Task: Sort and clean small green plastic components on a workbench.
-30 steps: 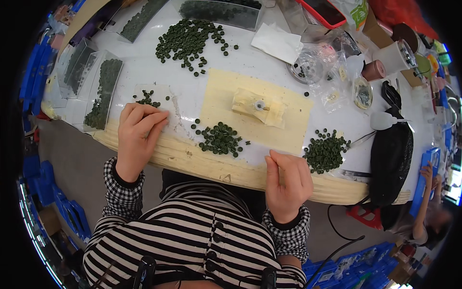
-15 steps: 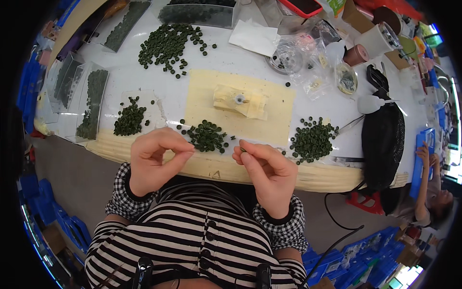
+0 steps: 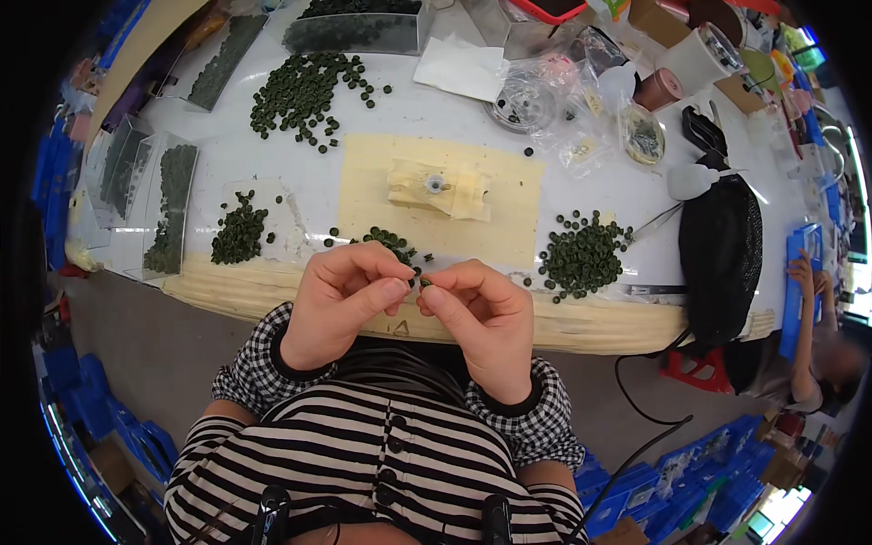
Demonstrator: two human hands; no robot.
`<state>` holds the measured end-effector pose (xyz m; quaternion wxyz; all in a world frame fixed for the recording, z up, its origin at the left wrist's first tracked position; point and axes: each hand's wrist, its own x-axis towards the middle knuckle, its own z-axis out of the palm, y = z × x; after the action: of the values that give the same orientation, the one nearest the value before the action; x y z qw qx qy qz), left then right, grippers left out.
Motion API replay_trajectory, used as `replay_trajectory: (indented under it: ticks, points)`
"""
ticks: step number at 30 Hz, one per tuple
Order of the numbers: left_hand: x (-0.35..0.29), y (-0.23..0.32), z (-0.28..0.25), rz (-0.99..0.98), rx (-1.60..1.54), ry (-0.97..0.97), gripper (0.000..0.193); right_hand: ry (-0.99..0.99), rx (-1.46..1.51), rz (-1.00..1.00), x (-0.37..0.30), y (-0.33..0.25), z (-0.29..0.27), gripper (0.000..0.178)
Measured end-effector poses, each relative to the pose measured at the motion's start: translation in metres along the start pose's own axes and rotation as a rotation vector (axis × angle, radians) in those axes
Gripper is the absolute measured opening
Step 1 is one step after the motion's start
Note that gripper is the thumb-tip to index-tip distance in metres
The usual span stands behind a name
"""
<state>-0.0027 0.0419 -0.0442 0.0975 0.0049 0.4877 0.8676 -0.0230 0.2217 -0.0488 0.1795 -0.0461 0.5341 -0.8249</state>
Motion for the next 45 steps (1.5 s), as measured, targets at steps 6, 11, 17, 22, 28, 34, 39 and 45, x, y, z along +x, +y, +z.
replay_trajectory:
  ticks: [6, 11, 17, 22, 28, 34, 39, 45]
  points:
    - [-0.001, 0.004, 0.005, 0.007, -0.075, 0.095, 0.021, 0.079, -0.249, -0.177, 0.000, -0.003, 0.008, 0.015]
    - [-0.004, -0.004, 0.001, 0.068, 0.011, 0.071, 0.020, 0.096, -0.576, -0.410, 0.003, -0.007, 0.009, 0.017]
    - [-0.005, -0.005, 0.002, 0.121, 0.072, 0.082, 0.019, 0.091, -0.744, -0.549, 0.004, -0.009, 0.014, 0.019]
    - [-0.005, -0.005, 0.000, 0.183, 0.201, 0.099, 0.019, 0.086, -0.790, -0.589, 0.004, -0.010, 0.017, 0.020]
    - [-0.004, -0.004, 0.002, 0.240, 0.284, 0.119, 0.021, 0.079, -0.775, -0.554, 0.003, -0.009, 0.016, 0.021]
    - [-0.003, 0.001, 0.001, 0.248, 0.385, 0.114, 0.020, 0.018, -0.689, -0.467, 0.001, -0.010, 0.013, 0.021]
    - [-0.002, 0.005, -0.001, 0.243, 0.426, 0.068, 0.019, -0.019, -0.645, -0.421, -0.001, -0.010, 0.010, 0.023]
    - [-0.003, 0.005, 0.009, 0.090, 0.165, 0.174, 0.018, 0.000, -0.720, -0.470, -0.002, -0.011, 0.010, 0.025]
